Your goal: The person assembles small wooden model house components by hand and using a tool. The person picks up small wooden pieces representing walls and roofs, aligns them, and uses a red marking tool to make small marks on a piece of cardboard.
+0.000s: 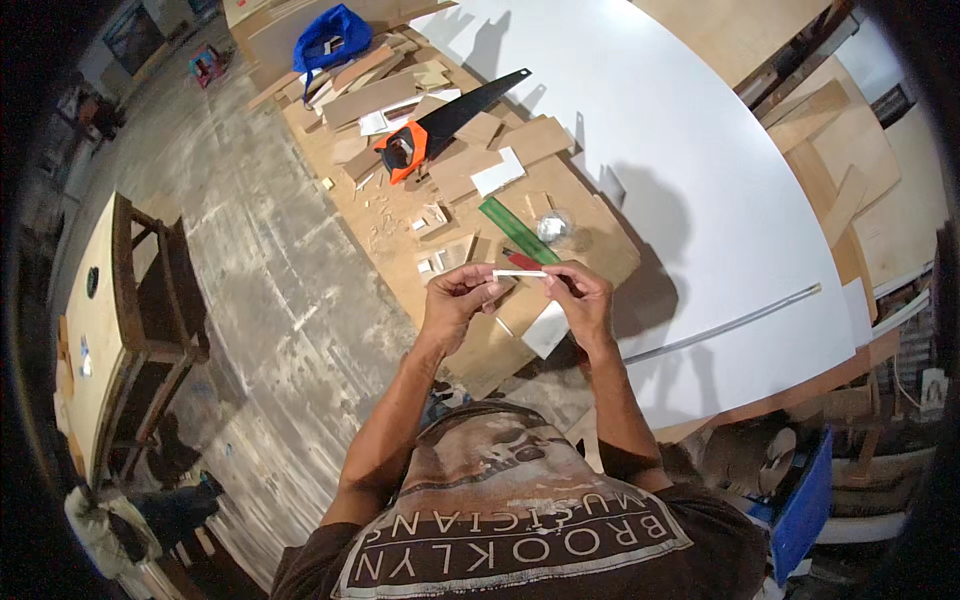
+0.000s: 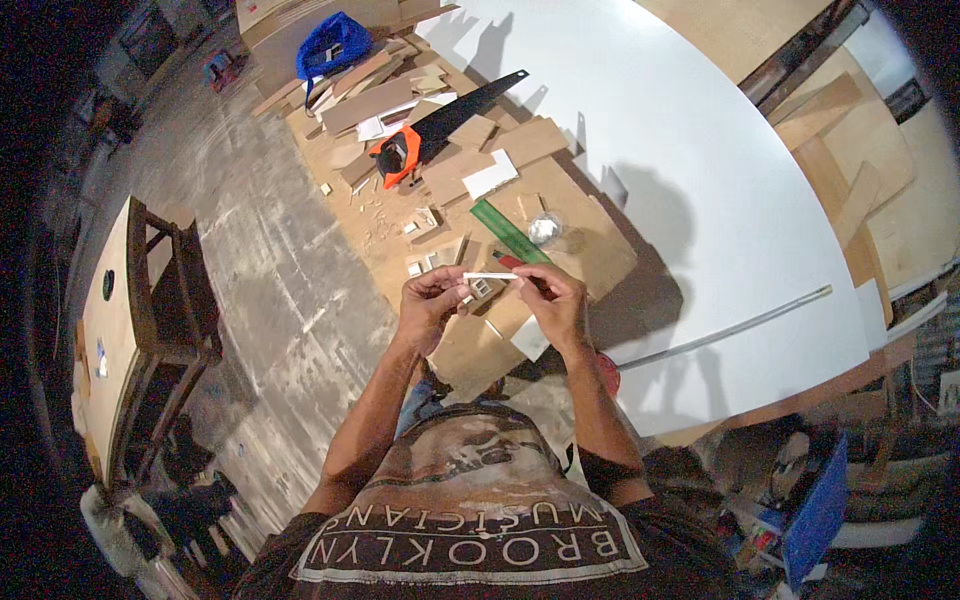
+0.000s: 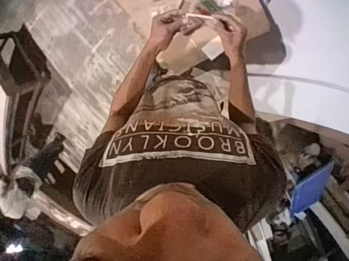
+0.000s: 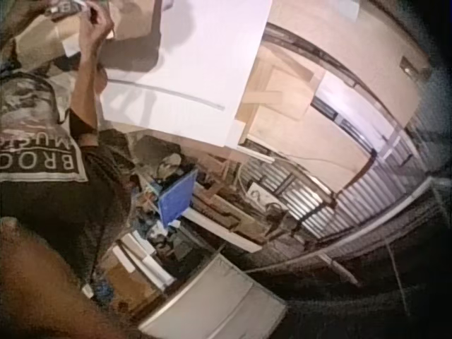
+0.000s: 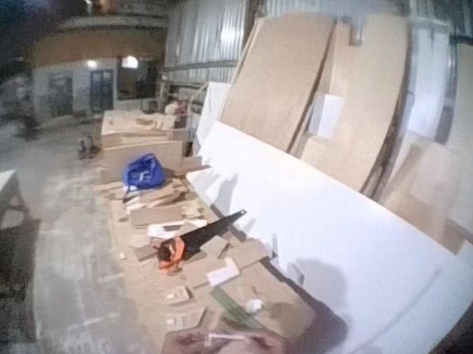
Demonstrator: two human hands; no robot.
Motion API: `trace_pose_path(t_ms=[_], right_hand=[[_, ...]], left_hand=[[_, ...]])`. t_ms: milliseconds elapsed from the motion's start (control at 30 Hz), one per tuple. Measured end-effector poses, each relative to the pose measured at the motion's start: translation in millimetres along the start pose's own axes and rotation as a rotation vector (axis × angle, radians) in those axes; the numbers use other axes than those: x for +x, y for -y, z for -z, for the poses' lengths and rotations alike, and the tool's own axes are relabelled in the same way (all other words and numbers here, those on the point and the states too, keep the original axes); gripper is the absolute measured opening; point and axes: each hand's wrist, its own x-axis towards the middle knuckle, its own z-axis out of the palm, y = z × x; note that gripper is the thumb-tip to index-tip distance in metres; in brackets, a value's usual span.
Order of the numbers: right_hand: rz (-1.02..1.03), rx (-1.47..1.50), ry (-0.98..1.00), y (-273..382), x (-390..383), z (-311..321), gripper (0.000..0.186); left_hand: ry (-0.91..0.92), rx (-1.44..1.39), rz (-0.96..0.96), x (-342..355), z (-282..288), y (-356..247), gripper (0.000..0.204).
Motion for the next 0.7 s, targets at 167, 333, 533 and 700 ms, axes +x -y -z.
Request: trace_pose_path(t_ms=[167, 333, 533, 700], right_hand=[[0.062, -0.013, 0.042, -4, 2, -4, 0.015], [0.035, 0.077, 0.017, 4, 1, -10, 0.016], [0.042, 0.004, 0.051, 8, 0, -10, 0.017], [0.086, -0.023, 0.107, -1, -1, -8, 0.015]], left_hand=[[-0.017, 0.017, -0.044, -4, 1, -2, 0.024], [-0.036, 0.03, -0.063, -7, 7, -2, 0.024], [-0.02, 0.021, -0.077, -11, 8, -4, 0.025], [-0.03, 0.025, -0.077, -12, 7, -7, 0.026]])
